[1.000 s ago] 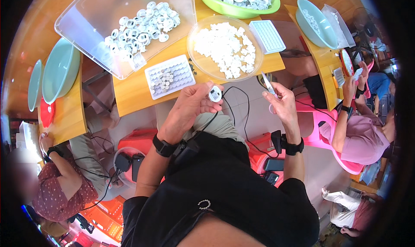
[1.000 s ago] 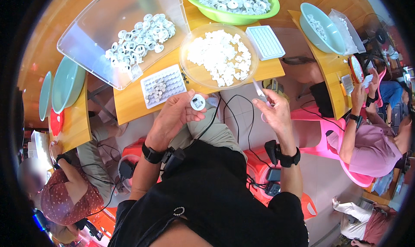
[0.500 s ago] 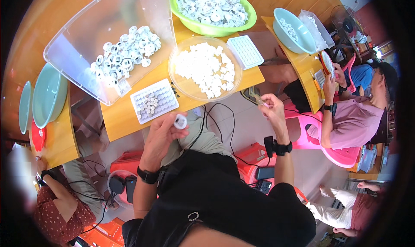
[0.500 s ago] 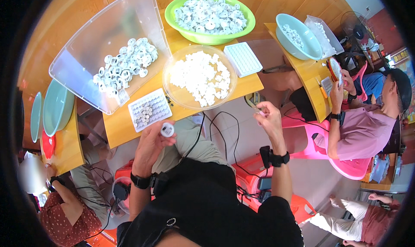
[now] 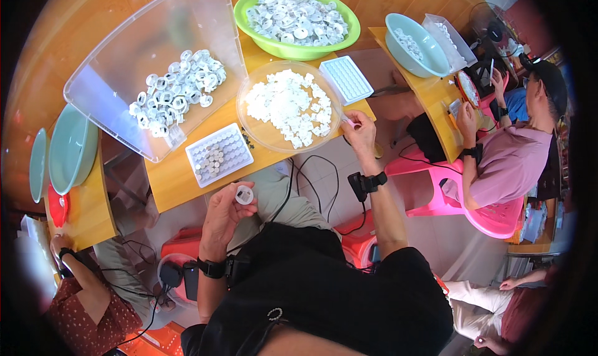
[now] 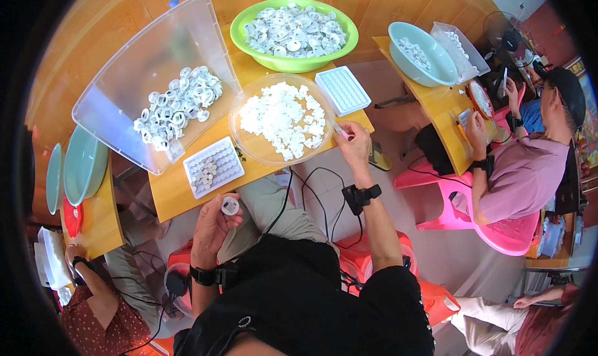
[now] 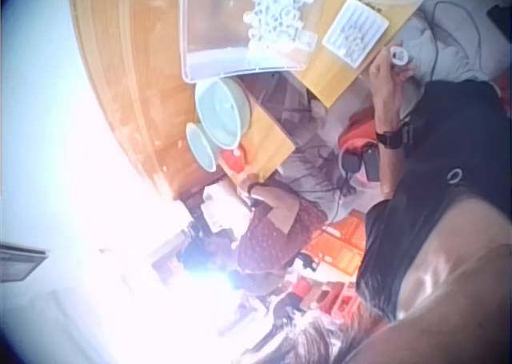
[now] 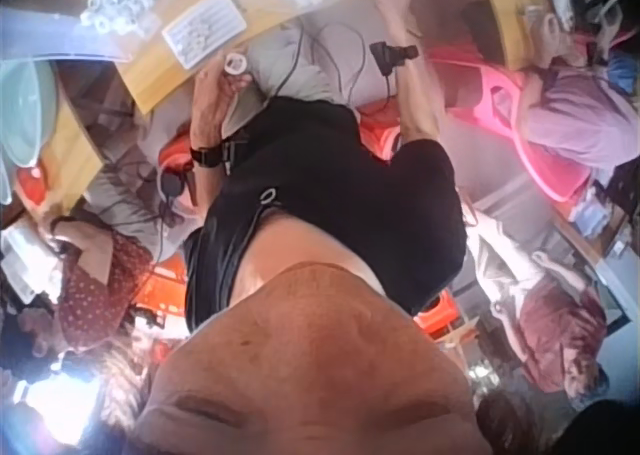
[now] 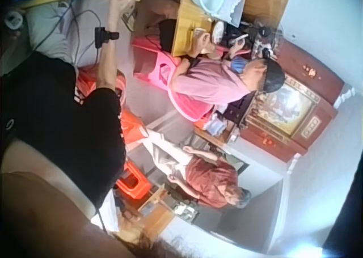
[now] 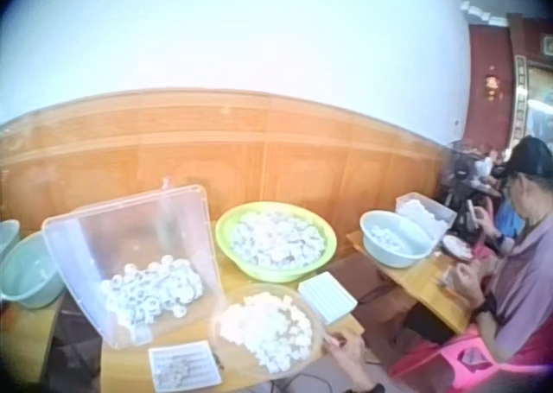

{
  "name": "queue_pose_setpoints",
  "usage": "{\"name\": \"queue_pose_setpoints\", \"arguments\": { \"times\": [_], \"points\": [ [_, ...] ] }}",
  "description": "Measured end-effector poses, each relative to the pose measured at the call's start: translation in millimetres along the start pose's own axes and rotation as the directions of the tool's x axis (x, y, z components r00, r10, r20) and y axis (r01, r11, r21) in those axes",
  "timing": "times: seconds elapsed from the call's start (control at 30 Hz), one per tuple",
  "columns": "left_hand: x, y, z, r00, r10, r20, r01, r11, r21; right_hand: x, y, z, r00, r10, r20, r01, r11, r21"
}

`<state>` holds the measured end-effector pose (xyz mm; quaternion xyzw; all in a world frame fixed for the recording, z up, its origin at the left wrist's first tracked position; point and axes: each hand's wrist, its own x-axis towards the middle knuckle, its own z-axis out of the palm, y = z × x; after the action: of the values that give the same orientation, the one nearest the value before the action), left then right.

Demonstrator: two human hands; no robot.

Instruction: Assembling small white plastic components into a tray.

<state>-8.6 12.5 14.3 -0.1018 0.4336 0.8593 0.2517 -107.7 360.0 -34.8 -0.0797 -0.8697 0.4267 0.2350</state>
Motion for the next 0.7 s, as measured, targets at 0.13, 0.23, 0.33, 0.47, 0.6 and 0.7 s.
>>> {"name": "queue_pose_setpoints", "arguments": {
  "times": [0.13, 0.23, 0.33, 0.47, 0.6, 0.7],
  "points": [
    [-4, -2, -8, 1.0, -0.006, -0.009, 0.006, 1.0, -0.027, -4, -10, 6, 0.986, -0.128, -0.104, 0.093, 0.952, -0.291],
    [-4, -3, -13, 1.0, -0.01, -0.027, 0.009, 0.999, -0.045, -7, -6, 9, 0.973, -0.173, -0.153, 0.137, 0.967, -0.216],
    [-8, -3, -16, 0.999, -0.008, -0.035, 0.006, 0.998, -0.055, -24, -18, 0, 0.952, -0.191, -0.239, 0.119, 0.951, -0.285],
    [-12, -2, -21, 0.999, 0.003, -0.048, -0.006, 0.998, -0.066, -39, -23, -3, 0.983, -0.031, -0.179, 0.007, 0.991, -0.136],
    [-13, 3, -29, 0.999, 0.029, -0.03, -0.031, 0.998, -0.058, -36, -5, -12, 0.987, -0.104, -0.123, 0.08, 0.979, -0.189],
    [-19, 4, -37, 0.995, 0.059, -0.078, -0.066, 0.994, -0.092, -30, -6, -10, 0.987, -0.11, -0.116, 0.09, 0.981, -0.171]
  ]
}}
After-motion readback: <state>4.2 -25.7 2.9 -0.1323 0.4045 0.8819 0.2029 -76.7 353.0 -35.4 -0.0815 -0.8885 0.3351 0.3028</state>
